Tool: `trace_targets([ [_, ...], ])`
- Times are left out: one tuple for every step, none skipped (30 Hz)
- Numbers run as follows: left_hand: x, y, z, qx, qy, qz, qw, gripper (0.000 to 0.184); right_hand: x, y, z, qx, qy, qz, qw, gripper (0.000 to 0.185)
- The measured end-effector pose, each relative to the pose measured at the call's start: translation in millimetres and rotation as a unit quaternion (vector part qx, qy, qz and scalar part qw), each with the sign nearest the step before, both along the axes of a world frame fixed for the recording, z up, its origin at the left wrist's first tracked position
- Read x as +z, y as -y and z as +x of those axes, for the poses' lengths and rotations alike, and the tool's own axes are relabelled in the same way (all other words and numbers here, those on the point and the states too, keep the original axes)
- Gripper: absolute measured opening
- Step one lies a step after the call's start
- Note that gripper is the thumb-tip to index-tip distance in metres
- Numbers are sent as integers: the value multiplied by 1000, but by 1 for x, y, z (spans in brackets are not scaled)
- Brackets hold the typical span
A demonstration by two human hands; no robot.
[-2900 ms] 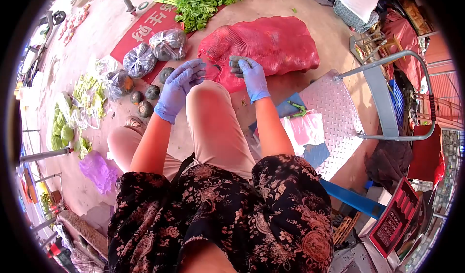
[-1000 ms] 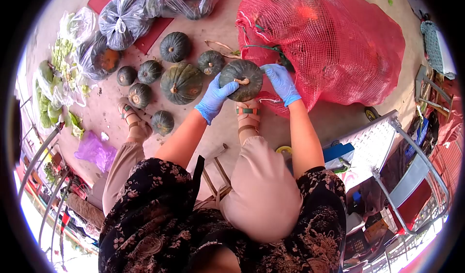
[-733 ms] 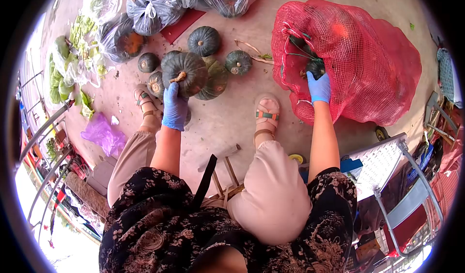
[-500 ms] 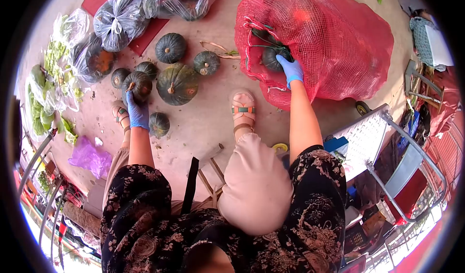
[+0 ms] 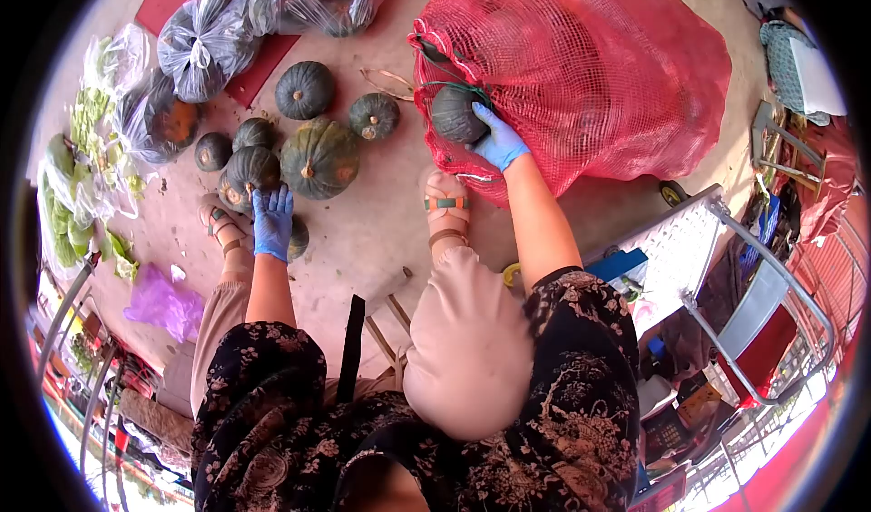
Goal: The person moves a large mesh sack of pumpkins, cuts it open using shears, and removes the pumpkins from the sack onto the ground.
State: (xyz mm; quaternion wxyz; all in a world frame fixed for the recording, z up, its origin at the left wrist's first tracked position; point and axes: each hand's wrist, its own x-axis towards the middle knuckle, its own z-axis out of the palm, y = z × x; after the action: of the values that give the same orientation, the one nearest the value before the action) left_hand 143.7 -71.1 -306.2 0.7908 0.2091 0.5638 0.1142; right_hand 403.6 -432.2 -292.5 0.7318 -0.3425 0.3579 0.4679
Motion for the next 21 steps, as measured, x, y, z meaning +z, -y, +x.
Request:
trace_targets([
  [9, 7, 2, -43, 6, -1, 999, 51, 6, -3, -4, -16, -26, 72, 997, 46],
  [14, 16, 8, -43, -6, 1, 999, 51, 1, 1, -10, 2, 0, 130, 991, 45],
  [15, 21, 13, -43, -18, 4, 999, 50, 2, -2, -16, -1, -18, 134, 991, 46],
  [16, 22, 17, -86, -25, 21, 996, 50, 3, -6, -22, -4, -36, 138, 990, 46],
  [16, 21, 22, -152, -66, 52, 985, 51, 4, -10, -27, -7, -52, 143, 988, 46],
  [27, 24, 36, -215, -109, 84, 967, 51, 5, -13, -29, 12, -48, 155, 987, 48],
  [35, 26, 46, -276, -154, 117, 942, 51, 6, -17, -31, 31, -45, 170, 984, 49],
  [36, 28, 53, -362, -157, 220, 892, 51, 9, -22, -33, 50, -44, 186, 980, 51],
  [34, 30, 61, -444, -157, 317, 823, 51, 13, -29, -35, 69, -41, 201, 976, 53],
  [33, 32, 67, -469, -221, 501, 693, 50, 28, -42, -32, 86, -12, 222, 971, 56],
  [64, 34, 92, -493, -170, 566, 639, 47, 31, -56, -30, 111, 29, 224, 968, 58],
  [52, 32, 97, -502, -137, 602, 606, 45, 34, -69, -29, 134, 72, 222, 963, 59],
  [39, 30, 102, -511, -99, 634, 572, 44, 37, -81, -28, 156, 115, 215, 957, 60],
  [37, 27, 107, -532, -88, 609, 581, 43, 42, -94, -26, 152, 132, 191, 961, 59],
  [39, 25, 112, -554, -79, 583, 589, 42, 43, -107, -25, 149, 146, 168, 963, 59],
  [44, 22, 115, -573, -52, 573, 584, 43, 42, -119, -25, 141, 170, 118, 968, 56],
  [51, 20, 115, -598, -40, 561, 571, 45, 44, -128, -22, 148, 191, 111, 964, 54],
  [58, 24, 114, -618, -25, 556, 555, 46, 39, -136, -21, 170, 235, 64, 955, 60],
  [65, 30, 113, -638, -11, 551, 538, 46, 29, -144, -20, 190, 278, 17, 941, 65],
  [69, 41, 111, -653, -16, 556, 515, 46, 20, -151, -20, 238, 314, -76, 916, 70],
  [74, 54, 110, -673, -31, 553, 491, 41, 9, -155, -23, 283, 343, -168, 880, 74],
])
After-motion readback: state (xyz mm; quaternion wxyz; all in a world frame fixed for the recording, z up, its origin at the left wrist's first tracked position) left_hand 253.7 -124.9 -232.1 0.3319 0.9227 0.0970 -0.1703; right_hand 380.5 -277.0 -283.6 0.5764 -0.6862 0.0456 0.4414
